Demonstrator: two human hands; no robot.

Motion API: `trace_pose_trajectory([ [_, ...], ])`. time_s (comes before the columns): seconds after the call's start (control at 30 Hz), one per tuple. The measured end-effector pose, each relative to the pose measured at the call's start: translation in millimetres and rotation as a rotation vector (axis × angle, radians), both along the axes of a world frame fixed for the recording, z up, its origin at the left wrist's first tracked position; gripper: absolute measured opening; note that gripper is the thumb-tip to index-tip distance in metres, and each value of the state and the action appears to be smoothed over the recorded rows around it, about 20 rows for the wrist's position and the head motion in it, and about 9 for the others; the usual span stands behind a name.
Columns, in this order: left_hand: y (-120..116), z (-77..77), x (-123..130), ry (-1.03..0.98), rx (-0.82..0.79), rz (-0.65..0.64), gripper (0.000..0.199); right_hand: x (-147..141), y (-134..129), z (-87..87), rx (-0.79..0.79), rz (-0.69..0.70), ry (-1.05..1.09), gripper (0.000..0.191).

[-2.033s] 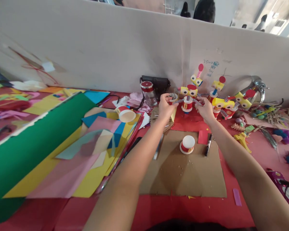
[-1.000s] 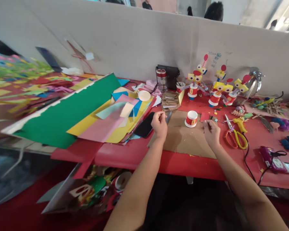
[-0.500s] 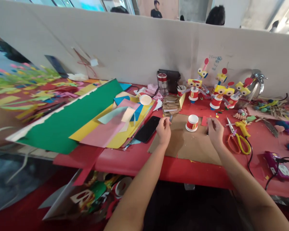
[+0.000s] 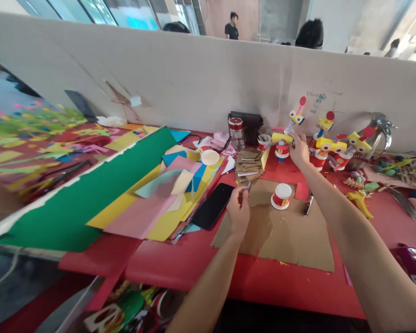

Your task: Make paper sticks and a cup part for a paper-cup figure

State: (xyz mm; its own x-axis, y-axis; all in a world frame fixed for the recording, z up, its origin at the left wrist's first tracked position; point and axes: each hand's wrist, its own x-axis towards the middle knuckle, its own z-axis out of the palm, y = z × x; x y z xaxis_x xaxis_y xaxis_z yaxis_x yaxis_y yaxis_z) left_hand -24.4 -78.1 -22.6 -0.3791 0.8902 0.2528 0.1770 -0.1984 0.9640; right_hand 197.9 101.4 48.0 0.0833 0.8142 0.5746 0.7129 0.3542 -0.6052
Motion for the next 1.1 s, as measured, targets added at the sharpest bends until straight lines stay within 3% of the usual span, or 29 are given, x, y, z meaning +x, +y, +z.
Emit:
trace_pose_trajectory([
  [0.2,-7,9.3,2,-0.067,-0.078,-0.043,0.028,10,35,12.6,0.020,0.025,0.044,0.038],
  [0.33,-7,12.7,4,-0.137,-0.106,-0.059,0.026,15,51,14.6,-0.047,0.015,0.143,0.032],
  [0.53,-6,11.8,6,-0.157,-0.102,-0.077,0.023,17,54,11.4,-0.097,-0.002,0.160,0.023],
  [0.83,-5,13.2,5,-0.198,-0.109,-0.069,0.021,19,59,18.6,-0.098,-0.001,0.108,0.036],
  [1.1,-6,11.8,5,-0.209,-0.096,-0.070,0.024,23,60,18.3,-0.035,-0.003,0.038,0.036],
])
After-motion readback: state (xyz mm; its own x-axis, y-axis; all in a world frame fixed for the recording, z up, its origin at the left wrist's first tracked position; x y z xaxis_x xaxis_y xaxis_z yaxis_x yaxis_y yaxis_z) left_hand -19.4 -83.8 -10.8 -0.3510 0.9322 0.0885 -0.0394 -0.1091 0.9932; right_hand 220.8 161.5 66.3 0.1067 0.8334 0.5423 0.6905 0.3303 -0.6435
